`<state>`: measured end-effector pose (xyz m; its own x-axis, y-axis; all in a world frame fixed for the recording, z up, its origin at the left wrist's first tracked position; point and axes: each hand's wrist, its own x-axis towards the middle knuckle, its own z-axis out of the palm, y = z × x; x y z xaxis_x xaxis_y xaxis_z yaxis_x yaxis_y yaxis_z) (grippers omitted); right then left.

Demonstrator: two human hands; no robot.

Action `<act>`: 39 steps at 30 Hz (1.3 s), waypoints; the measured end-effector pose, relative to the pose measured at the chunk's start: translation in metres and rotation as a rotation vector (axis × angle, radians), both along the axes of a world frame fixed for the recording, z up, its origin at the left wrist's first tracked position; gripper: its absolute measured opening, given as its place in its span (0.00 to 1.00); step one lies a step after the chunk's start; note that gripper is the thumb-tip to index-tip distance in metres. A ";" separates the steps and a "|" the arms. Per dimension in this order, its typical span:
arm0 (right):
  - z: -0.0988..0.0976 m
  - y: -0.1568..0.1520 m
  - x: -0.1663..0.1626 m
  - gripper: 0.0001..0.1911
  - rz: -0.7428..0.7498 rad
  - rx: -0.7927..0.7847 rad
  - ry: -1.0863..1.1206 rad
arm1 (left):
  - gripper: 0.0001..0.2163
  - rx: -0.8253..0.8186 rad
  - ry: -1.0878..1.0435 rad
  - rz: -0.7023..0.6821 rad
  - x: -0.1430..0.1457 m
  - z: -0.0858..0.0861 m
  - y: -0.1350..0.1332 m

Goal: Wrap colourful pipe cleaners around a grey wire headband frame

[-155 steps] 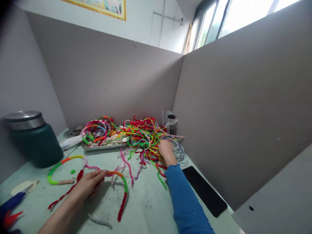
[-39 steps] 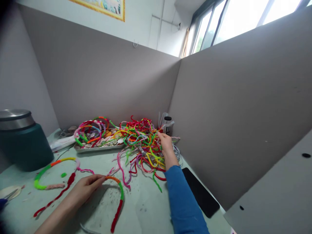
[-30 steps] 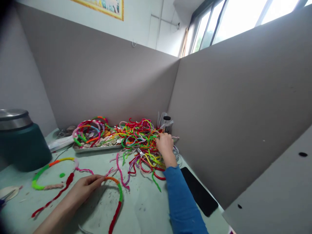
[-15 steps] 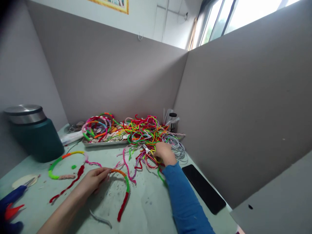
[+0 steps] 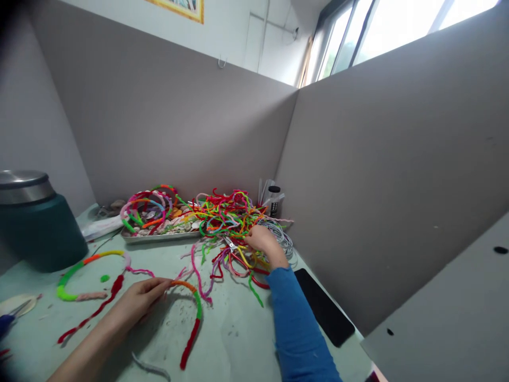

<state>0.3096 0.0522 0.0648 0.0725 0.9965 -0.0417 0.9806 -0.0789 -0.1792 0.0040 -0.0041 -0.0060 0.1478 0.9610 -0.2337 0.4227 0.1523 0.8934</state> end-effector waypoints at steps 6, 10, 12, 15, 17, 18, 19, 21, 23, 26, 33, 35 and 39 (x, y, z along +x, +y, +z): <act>-0.002 0.005 0.011 0.12 -0.108 0.102 0.035 | 0.24 -0.016 -0.001 -0.005 0.000 -0.002 0.001; -0.004 0.010 0.014 0.12 -0.171 0.204 0.084 | 0.24 0.013 0.010 -0.021 -0.001 -0.006 0.003; -0.008 0.012 0.013 0.12 -0.177 0.223 0.134 | 0.24 0.019 0.012 -0.018 -0.002 -0.009 0.004; -0.017 0.016 0.010 0.18 -0.175 0.267 0.246 | 0.24 0.014 0.005 -0.012 -0.001 -0.009 0.004; -0.022 0.019 0.007 0.20 -0.160 0.308 0.354 | 0.24 0.010 0.002 -0.020 0.000 -0.007 0.003; -0.024 0.020 0.005 0.18 -0.147 0.329 0.418 | 0.24 0.009 0.004 -0.021 0.000 -0.005 0.002; -0.024 0.022 0.004 0.15 -0.133 0.351 0.489 | 0.24 0.008 0.005 -0.020 0.001 -0.003 0.001; -0.021 0.023 0.002 0.12 -0.112 0.416 0.644 | 0.24 0.005 0.005 -0.011 0.001 0.001 -0.001; -0.016 0.022 0.000 0.14 -0.098 0.504 0.801 | 0.24 0.008 0.000 -0.008 0.001 0.003 -0.002; -0.009 0.020 0.000 0.16 -0.088 0.628 0.976 | 0.23 0.024 0.012 -0.006 0.001 0.003 -0.002; 0.004 0.013 0.009 0.12 0.060 0.934 1.512 | 0.24 0.057 0.033 -0.006 0.001 0.003 -0.001; 0.007 0.012 0.011 0.12 0.063 0.973 1.484 | 0.24 0.061 0.036 -0.008 0.001 0.006 -0.003; 0.007 0.013 0.010 0.16 -0.018 0.805 1.187 | 0.23 0.063 0.062 -0.008 0.001 0.006 -0.003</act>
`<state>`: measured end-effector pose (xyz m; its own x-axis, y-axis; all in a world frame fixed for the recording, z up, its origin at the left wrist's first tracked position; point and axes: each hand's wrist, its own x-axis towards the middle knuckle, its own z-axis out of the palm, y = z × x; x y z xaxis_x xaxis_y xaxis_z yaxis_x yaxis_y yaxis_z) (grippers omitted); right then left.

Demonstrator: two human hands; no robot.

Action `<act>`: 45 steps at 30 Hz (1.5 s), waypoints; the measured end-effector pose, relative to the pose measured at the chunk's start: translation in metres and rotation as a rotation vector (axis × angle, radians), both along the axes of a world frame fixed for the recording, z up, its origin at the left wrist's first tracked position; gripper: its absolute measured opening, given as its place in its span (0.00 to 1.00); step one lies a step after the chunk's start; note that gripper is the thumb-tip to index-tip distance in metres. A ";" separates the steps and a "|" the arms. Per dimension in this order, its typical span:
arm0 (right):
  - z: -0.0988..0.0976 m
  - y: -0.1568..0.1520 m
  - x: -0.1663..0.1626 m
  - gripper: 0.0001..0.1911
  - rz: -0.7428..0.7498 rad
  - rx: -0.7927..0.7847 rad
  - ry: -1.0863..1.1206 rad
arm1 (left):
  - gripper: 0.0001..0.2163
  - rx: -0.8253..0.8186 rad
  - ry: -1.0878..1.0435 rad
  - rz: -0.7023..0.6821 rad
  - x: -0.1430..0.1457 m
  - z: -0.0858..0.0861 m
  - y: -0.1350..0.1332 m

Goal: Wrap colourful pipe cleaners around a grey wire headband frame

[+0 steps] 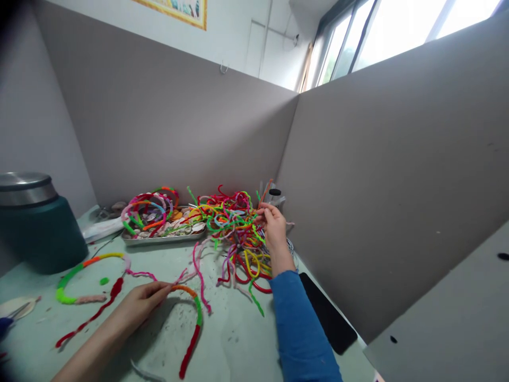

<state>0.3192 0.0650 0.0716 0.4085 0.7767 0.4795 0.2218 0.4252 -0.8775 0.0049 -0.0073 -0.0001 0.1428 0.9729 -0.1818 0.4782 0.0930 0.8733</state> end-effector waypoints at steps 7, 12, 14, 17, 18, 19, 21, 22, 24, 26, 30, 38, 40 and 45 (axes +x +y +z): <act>-0.024 0.006 0.003 0.08 -0.079 -0.469 -0.566 | 0.21 0.050 0.008 -0.018 -0.002 -0.007 0.004; -0.031 0.006 -0.002 0.04 -0.041 -0.530 -0.653 | 0.19 0.070 0.013 -0.029 -0.002 -0.005 0.003; -0.029 0.006 -0.010 0.08 0.005 -0.503 -0.642 | 0.19 0.094 0.016 -0.036 -0.002 -0.006 0.003; -0.025 0.007 -0.023 0.17 0.130 -0.405 -0.490 | 0.19 0.118 0.038 -0.048 -0.003 -0.007 0.003; -0.023 0.006 -0.026 0.18 0.178 -0.367 -0.408 | 0.19 0.131 0.042 -0.052 -0.003 -0.007 0.004; -0.021 0.005 -0.030 0.18 0.219 -0.334 -0.331 | 0.19 0.141 0.047 -0.054 -0.003 -0.007 0.004; -0.017 0.002 -0.033 0.18 0.277 -0.283 -0.231 | 0.19 0.152 0.062 -0.060 -0.003 -0.009 0.005; -0.014 0.000 -0.034 0.18 0.273 -0.274 -0.243 | 0.19 0.153 0.070 -0.060 -0.004 -0.009 0.006; -0.009 -0.002 -0.035 0.18 0.231 -0.268 -0.319 | 0.19 0.159 0.081 -0.060 -0.004 -0.011 0.006; -0.006 -0.004 -0.036 0.16 0.165 -0.285 -0.404 | 0.18 0.179 0.090 -0.051 -0.004 -0.011 0.005; -0.007 -0.010 -0.052 0.15 0.148 -0.307 -0.473 | 0.16 0.230 0.172 0.020 -0.003 -0.008 0.003; -0.028 -0.027 -0.108 0.13 0.302 -0.251 -0.818 | 0.19 0.347 0.070 0.051 -0.002 0.000 -0.001; -0.033 -0.029 -0.119 0.13 0.337 -0.243 -0.820 | 0.21 0.329 -0.047 0.028 0.001 0.002 -0.004; -0.038 -0.044 -0.144 0.15 0.411 -0.208 -0.811 | 0.20 0.346 -0.134 -0.069 0.007 0.001 -0.006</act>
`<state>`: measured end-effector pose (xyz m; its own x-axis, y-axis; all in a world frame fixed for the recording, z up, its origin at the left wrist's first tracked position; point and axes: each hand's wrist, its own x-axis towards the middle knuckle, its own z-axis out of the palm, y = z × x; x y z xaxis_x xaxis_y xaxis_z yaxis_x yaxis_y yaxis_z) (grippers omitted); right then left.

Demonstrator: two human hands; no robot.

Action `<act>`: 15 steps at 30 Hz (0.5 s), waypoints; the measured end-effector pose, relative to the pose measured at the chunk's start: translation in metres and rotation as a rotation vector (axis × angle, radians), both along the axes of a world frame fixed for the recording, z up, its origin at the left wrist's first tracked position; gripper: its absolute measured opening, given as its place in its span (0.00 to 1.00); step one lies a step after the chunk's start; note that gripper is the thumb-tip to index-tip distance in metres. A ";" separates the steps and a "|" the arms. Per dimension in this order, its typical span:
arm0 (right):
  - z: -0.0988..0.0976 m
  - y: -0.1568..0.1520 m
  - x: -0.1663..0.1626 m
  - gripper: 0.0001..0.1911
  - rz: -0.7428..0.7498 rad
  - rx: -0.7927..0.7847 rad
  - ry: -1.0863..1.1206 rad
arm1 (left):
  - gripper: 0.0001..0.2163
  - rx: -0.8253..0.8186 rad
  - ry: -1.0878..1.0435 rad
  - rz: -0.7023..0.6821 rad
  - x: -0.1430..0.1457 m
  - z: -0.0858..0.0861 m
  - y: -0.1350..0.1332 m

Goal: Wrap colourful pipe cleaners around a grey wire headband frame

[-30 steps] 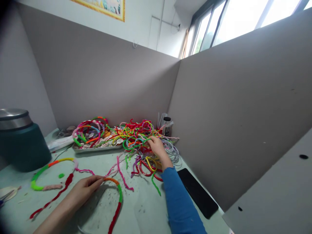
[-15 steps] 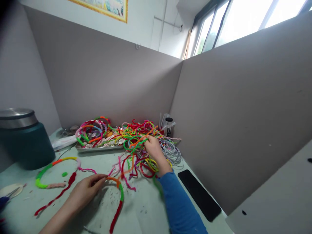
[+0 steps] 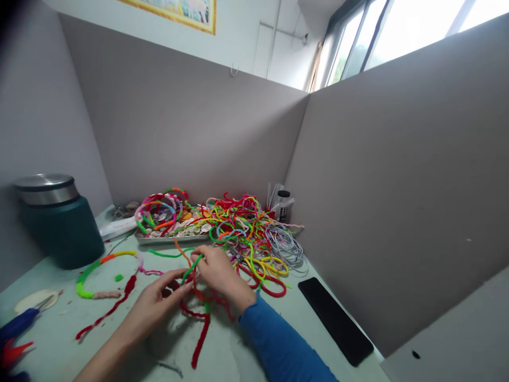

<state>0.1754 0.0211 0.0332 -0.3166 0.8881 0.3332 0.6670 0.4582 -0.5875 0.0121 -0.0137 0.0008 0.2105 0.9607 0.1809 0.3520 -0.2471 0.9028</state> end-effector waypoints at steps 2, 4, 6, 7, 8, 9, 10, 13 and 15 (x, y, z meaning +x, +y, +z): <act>0.000 -0.008 -0.008 0.18 0.053 -0.019 -0.001 | 0.17 -0.030 -0.043 0.017 -0.001 -0.003 0.002; 0.001 -0.014 -0.012 0.26 0.124 -0.054 0.013 | 0.16 -0.063 -0.126 0.097 -0.004 -0.006 0.006; 0.000 -0.017 -0.013 0.33 0.178 -0.086 0.005 | 0.16 -0.100 -0.223 0.200 -0.008 -0.008 0.010; -0.002 -0.017 -0.013 0.36 0.186 -0.086 -0.018 | 0.17 -0.135 -0.286 0.240 -0.009 -0.009 0.012; -0.003 -0.016 -0.012 0.37 0.183 -0.067 -0.057 | 0.18 -0.176 -0.356 0.267 -0.010 -0.008 0.013; -0.005 -0.015 -0.011 0.38 0.172 -0.036 -0.108 | 0.20 -0.220 -0.435 0.283 -0.011 -0.008 0.014; -0.007 -0.013 -0.010 0.36 0.158 -0.008 -0.165 | 0.21 -0.259 -0.510 0.286 -0.012 -0.007 0.014; -0.009 -0.008 -0.006 0.16 0.120 0.000 -0.315 | 0.22 -0.315 -0.646 0.286 -0.013 -0.002 0.013; -0.006 -0.005 -0.002 0.13 0.091 -0.002 -0.339 | 0.22 -0.312 -0.697 0.300 -0.014 0.000 0.013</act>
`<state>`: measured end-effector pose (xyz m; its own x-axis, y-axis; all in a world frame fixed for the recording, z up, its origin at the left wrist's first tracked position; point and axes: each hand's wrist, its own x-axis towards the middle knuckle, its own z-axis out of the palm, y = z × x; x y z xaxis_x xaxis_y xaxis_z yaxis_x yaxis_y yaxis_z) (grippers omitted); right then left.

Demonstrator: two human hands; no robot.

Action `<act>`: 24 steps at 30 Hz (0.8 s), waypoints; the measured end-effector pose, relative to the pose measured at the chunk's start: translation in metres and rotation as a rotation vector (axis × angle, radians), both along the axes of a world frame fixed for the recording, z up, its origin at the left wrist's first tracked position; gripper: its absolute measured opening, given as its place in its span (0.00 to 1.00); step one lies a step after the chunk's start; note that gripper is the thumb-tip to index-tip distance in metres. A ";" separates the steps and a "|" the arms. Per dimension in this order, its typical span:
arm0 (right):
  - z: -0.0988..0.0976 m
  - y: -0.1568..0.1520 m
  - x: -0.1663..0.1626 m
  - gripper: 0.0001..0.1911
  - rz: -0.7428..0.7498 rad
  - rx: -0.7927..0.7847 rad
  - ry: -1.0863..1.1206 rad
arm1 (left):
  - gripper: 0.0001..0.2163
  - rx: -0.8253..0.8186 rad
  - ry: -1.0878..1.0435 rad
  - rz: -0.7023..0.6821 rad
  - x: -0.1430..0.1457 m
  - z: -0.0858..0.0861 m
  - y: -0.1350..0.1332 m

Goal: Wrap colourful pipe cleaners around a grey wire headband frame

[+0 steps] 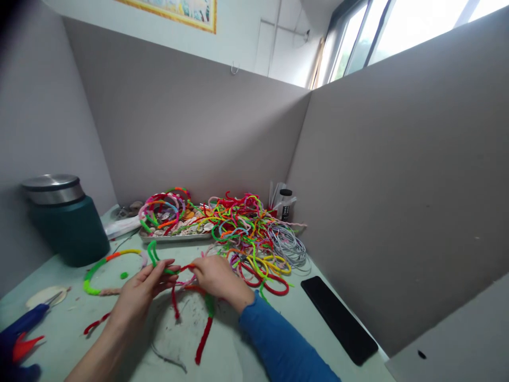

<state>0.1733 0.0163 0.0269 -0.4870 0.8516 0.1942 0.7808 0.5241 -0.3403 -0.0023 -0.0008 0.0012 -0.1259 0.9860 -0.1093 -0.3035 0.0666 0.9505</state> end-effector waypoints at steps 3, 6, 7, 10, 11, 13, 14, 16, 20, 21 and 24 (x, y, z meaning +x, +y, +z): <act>0.011 0.002 0.008 0.14 -0.023 0.062 0.020 | 0.22 0.001 -0.078 0.022 0.000 0.001 -0.001; 0.021 0.003 0.016 0.14 -0.073 0.075 0.008 | 0.21 -0.015 -0.053 0.041 0.003 -0.001 -0.002; 0.023 0.003 0.018 0.14 -0.094 0.072 0.003 | 0.21 -0.013 -0.014 0.052 0.004 -0.001 -0.003; 0.025 0.006 0.024 0.16 -0.153 0.055 -0.024 | 0.21 0.013 0.091 0.073 0.004 -0.001 -0.003; 0.026 0.008 0.028 0.16 -0.191 0.053 -0.039 | 0.21 0.018 0.101 0.085 0.003 -0.001 -0.003; 0.030 0.013 0.038 0.16 -0.337 0.067 -0.071 | 0.21 0.019 0.079 0.138 -0.002 0.001 -0.001; 0.033 0.016 0.044 0.16 -0.411 0.081 -0.086 | 0.21 0.014 0.060 0.169 -0.005 0.003 0.000; 0.039 0.020 0.059 0.17 -0.552 0.144 -0.110 | 0.21 0.005 0.025 0.198 -0.009 0.005 0.000; 0.045 0.026 0.088 0.20 -0.815 0.253 -0.151 | 0.22 -0.017 0.003 0.127 -0.008 0.007 -0.002; 0.046 0.027 0.094 0.18 -0.842 0.269 -0.172 | 0.23 -0.018 0.001 0.107 -0.007 0.007 -0.003; 0.046 0.027 0.102 0.17 -0.836 0.349 -0.215 | 0.23 -0.016 0.006 0.088 -0.004 0.005 -0.004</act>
<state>0.2756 0.0433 0.0727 0.2035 0.8521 0.4823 0.9786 -0.1921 -0.0737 -0.0065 -0.0049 0.0066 -0.2125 0.9692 -0.1245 -0.3035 0.0556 0.9512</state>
